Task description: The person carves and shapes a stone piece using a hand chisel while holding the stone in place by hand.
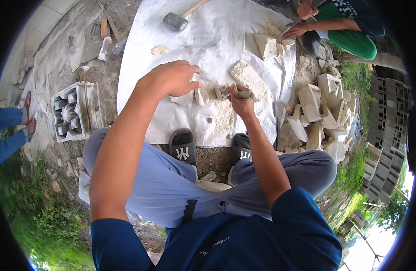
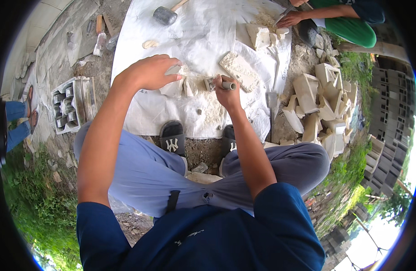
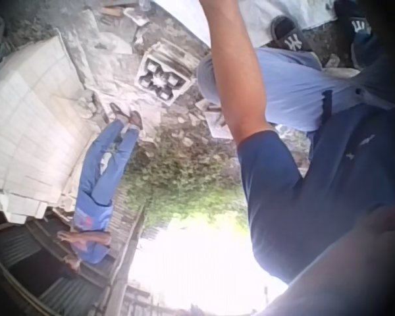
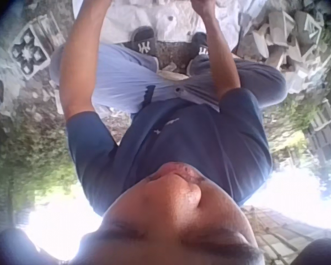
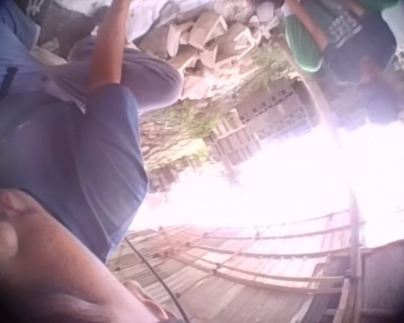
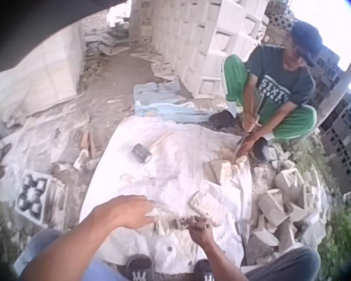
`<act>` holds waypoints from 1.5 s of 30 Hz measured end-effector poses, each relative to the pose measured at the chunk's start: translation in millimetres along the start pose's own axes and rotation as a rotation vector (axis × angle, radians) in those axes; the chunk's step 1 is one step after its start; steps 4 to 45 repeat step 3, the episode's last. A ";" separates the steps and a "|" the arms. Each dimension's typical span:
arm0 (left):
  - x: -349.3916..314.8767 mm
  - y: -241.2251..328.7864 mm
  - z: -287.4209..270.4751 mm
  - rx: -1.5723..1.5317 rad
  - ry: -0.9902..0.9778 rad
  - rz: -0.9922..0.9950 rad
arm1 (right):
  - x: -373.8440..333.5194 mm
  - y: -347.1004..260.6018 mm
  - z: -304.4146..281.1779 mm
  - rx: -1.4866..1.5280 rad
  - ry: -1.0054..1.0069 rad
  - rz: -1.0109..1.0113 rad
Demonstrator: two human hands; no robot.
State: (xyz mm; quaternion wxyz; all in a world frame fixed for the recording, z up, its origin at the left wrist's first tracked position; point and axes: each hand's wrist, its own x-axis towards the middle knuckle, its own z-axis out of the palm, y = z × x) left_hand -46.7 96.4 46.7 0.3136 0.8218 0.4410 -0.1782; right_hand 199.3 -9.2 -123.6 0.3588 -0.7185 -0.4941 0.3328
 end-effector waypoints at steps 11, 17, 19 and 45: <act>-5.6 -15.9 6.8 0.009 -0.052 -0.094 | 10.3 -18.7 -0.7 0.050 -0.083 0.171; -5.6 -15.9 6.8 0.009 -0.052 -0.094 | 10.3 -18.7 -0.7 0.050 -0.083 0.171; -5.6 -15.9 6.8 0.009 -0.052 -0.094 | 10.3 -18.7 -0.7 0.050 -0.083 0.171; -5.6 -15.9 6.8 0.009 -0.052 -0.094 | 10.3 -18.7 -0.7 0.050 -0.083 0.171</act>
